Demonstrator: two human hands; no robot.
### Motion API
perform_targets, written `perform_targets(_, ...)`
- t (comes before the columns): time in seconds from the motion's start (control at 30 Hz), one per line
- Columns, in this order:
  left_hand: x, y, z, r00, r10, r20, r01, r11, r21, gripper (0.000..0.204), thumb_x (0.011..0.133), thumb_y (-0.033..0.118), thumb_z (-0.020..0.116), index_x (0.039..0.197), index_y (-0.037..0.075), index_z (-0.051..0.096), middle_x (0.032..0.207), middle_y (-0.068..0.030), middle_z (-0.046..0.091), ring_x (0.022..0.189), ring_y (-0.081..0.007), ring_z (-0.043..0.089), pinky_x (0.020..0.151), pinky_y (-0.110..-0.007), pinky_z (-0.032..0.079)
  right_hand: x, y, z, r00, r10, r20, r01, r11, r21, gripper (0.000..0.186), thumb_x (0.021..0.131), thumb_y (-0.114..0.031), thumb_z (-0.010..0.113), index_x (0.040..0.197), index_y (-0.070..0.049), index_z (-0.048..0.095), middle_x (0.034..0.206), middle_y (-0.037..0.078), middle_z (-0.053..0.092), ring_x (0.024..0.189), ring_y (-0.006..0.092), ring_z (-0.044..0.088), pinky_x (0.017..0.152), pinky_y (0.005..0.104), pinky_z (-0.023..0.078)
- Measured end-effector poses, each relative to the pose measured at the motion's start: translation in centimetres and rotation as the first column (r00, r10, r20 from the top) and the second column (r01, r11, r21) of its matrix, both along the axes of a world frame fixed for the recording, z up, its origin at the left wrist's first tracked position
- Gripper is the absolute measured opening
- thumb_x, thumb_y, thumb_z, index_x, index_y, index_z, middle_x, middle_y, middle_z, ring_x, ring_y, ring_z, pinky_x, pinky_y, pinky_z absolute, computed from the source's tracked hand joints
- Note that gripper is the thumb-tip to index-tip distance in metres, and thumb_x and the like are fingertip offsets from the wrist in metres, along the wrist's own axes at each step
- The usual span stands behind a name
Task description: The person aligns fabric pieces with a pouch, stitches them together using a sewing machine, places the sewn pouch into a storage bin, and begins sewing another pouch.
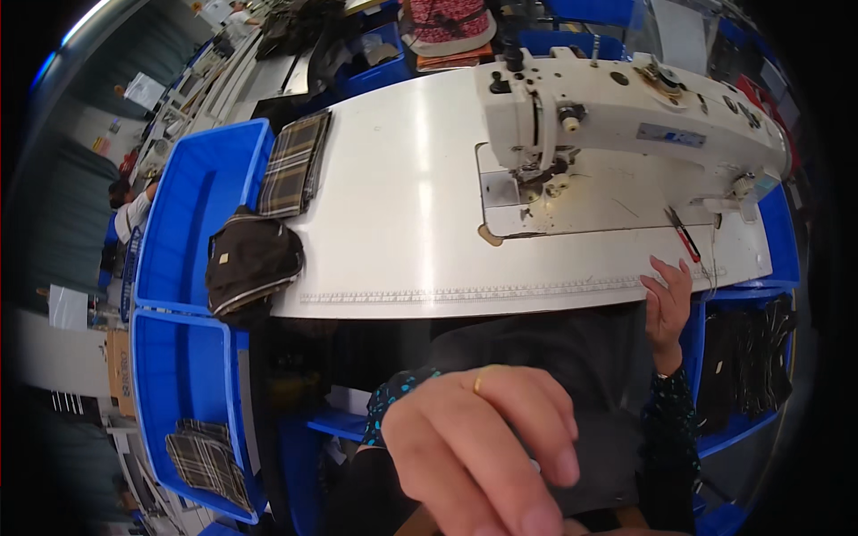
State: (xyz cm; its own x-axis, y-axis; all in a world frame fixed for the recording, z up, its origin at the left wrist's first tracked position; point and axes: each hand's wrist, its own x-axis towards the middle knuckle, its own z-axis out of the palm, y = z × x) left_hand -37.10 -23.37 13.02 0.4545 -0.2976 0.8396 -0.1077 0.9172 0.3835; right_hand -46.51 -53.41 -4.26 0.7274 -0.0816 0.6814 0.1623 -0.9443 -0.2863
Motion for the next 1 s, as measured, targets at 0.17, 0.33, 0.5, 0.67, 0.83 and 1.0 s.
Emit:
perform_targets(0.17,-0.3,0.2,1.0,0.995,0.086,0.059,-0.083,0.995,-0.06,0.017,0.094,0.018,0.077,0.11,0.014,0.075,0.115,-0.0033,0.07,0.107,-0.0254,0.061,0.089,-0.037,0.05,8.0,5.9,0.9,0.968,0.209,0.138,-0.232,0.956,0.178,0.017,0.096,-0.011,0.06,0.1,-0.001,0.074,0.124,0.017,0.069,0.113,0.0331,0.063,0.113,0.0562,0.036)
perform_targets(0.33,0.4,0.9,-0.1,0.991,0.09,0.095,-0.085,0.995,-0.06,0.017,0.092,0.02,0.079,0.108,0.014,0.075,0.114,-0.0024,0.07,0.105,-0.0246,0.061,0.086,-0.034,0.05,10.7,7.7,0.6,0.964,0.225,0.144,-0.252,0.943,0.218,0.017,0.097,-0.011,0.06,0.099,-0.001,0.074,0.123,0.016,0.07,0.113,0.0332,0.063,0.112,0.0541,0.038)
perform_targets(0.5,1.2,0.8,0.3,0.993,0.084,0.087,-0.076,0.993,-0.096,0.014,0.092,0.019,0.079,0.104,0.013,0.076,0.11,-0.002,0.071,0.1,-0.0236,0.061,0.081,-0.034,0.05,11.1,8.0,-0.1,0.978,0.164,0.128,-0.196,0.937,0.29,0.017,0.098,-0.01,0.06,0.097,0.0,0.074,0.12,0.015,0.07,0.107,0.0325,0.063,0.106,0.0454,0.044)
perform_targets(0.67,2.2,1.2,-0.8,0.995,0.077,0.057,-0.071,0.992,-0.106,0.014,0.094,0.019,0.077,0.106,0.013,0.075,0.11,-0.0024,0.071,0.099,-0.0226,0.061,0.081,-0.032,0.05,11.7,8.2,0.1,0.975,0.166,0.147,-0.204,0.934,0.295,0.017,0.098,-0.008,0.06,0.095,0.003,0.073,0.118,0.016,0.07,0.101,0.0303,0.062,0.091,0.0382,0.051)
perform_targets(0.83,1.5,1.0,-0.1,0.973,0.225,-0.057,-0.231,0.964,-0.133,0.012,0.095,0.019,0.075,0.104,0.013,0.074,0.108,-0.002,0.071,0.099,-0.0224,0.061,0.08,-0.032,0.05,11.5,8.1,0.1,0.981,0.143,0.131,-0.177,0.936,0.303,0.017,0.099,-0.007,0.06,0.095,0.004,0.073,0.118,0.016,0.07,0.097,0.0277,0.063,0.087,0.0353,0.052)
perform_targets(1.0,2.2,1.6,-0.4,0.986,0.161,0.052,-0.152,0.978,-0.139,0.009,0.096,0.019,0.074,0.103,0.014,0.074,0.11,-0.0022,0.071,0.1,-0.0224,0.061,0.079,-0.031,0.051,11.4,8.2,0.3,0.982,0.138,0.129,-0.172,0.935,0.31,0.019,0.099,-0.007,0.059,0.095,0.005,0.073,0.119,0.016,0.07,0.096,0.026,0.064,0.085,0.0341,0.053)
